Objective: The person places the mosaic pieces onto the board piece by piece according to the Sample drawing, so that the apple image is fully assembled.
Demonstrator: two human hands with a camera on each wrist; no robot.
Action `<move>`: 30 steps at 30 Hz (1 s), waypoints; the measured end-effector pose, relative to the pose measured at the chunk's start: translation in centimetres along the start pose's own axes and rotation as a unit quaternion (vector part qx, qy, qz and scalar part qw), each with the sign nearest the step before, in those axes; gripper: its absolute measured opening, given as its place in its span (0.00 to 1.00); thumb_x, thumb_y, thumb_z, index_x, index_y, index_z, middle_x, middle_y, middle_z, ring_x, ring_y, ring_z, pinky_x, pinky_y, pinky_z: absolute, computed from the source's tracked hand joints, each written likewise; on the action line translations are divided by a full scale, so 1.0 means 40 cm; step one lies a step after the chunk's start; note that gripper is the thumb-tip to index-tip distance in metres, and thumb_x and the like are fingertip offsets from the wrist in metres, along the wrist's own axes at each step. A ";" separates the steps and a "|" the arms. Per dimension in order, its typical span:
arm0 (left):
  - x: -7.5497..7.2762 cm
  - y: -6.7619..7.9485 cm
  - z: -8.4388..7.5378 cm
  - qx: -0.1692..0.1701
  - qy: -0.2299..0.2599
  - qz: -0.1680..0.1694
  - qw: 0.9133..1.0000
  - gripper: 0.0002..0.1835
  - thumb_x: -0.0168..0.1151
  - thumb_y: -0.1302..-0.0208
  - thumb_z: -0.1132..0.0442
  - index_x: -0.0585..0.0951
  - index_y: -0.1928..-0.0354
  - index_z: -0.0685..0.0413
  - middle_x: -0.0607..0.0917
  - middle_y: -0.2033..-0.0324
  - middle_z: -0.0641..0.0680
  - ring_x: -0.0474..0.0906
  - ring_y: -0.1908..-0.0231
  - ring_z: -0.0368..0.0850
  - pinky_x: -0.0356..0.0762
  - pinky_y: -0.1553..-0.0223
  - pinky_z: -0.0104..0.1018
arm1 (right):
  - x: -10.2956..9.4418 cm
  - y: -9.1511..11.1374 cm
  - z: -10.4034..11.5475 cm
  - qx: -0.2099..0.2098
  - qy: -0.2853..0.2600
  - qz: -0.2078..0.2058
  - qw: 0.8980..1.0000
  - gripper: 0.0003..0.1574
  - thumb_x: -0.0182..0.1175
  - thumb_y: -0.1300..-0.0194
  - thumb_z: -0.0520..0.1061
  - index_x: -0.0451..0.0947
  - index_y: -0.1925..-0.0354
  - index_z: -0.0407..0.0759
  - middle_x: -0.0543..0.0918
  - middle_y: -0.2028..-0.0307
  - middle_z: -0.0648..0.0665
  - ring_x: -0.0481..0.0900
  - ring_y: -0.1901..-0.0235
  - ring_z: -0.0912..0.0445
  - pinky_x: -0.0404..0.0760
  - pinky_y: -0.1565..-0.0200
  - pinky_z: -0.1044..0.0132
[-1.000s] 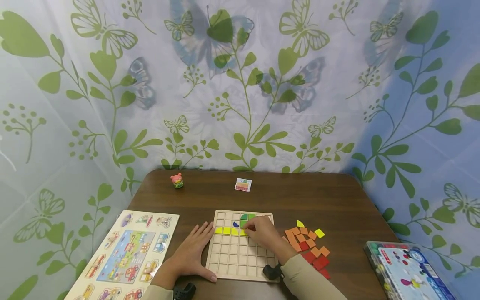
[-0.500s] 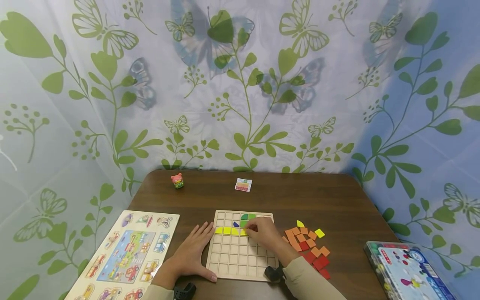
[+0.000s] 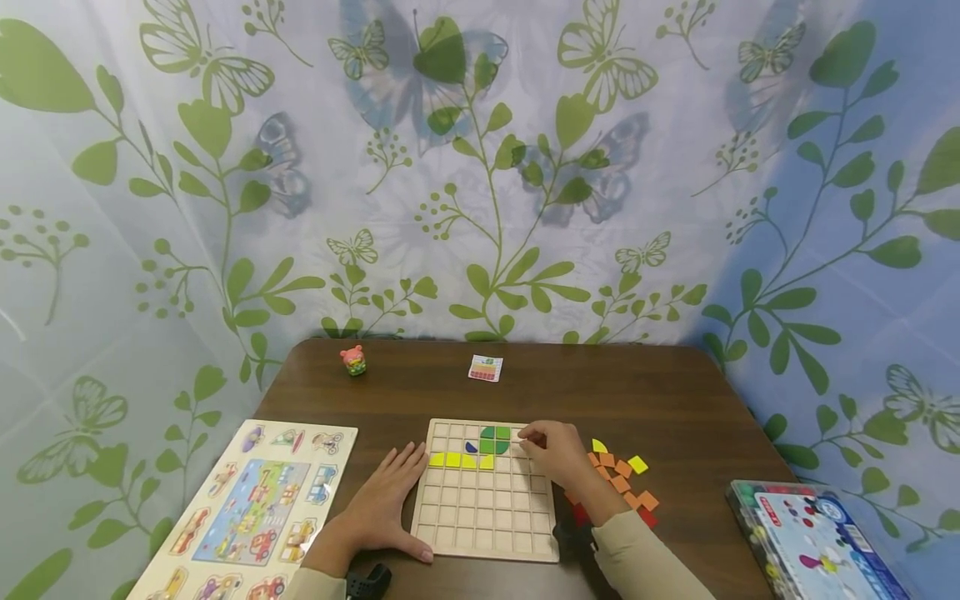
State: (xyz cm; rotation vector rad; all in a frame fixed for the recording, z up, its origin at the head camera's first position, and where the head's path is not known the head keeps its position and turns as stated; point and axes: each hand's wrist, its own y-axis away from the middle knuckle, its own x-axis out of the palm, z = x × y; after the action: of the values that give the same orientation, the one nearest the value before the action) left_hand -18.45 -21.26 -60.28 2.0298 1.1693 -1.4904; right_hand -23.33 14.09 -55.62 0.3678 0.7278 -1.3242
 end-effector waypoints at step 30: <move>-0.003 -0.001 -0.006 -0.009 0.021 0.008 1.000 0.80 0.71 0.66 0.13 0.58 0.18 0.61 0.54 0.18 0.59 0.45 0.20 0.58 0.41 0.22 0.58 | 0.054 -0.009 0.036 -0.073 0.042 0.075 0.994 0.04 0.72 0.32 0.38 0.88 0.58 0.43 0.80 0.67 0.57 0.77 0.67 0.60 0.82 0.63 0.63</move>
State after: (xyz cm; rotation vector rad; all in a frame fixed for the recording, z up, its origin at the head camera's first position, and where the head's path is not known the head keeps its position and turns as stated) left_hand -18.34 -21.10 -60.06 2.0640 1.1766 -1.4317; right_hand -23.13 11.50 -55.95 0.3557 0.8465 -1.1130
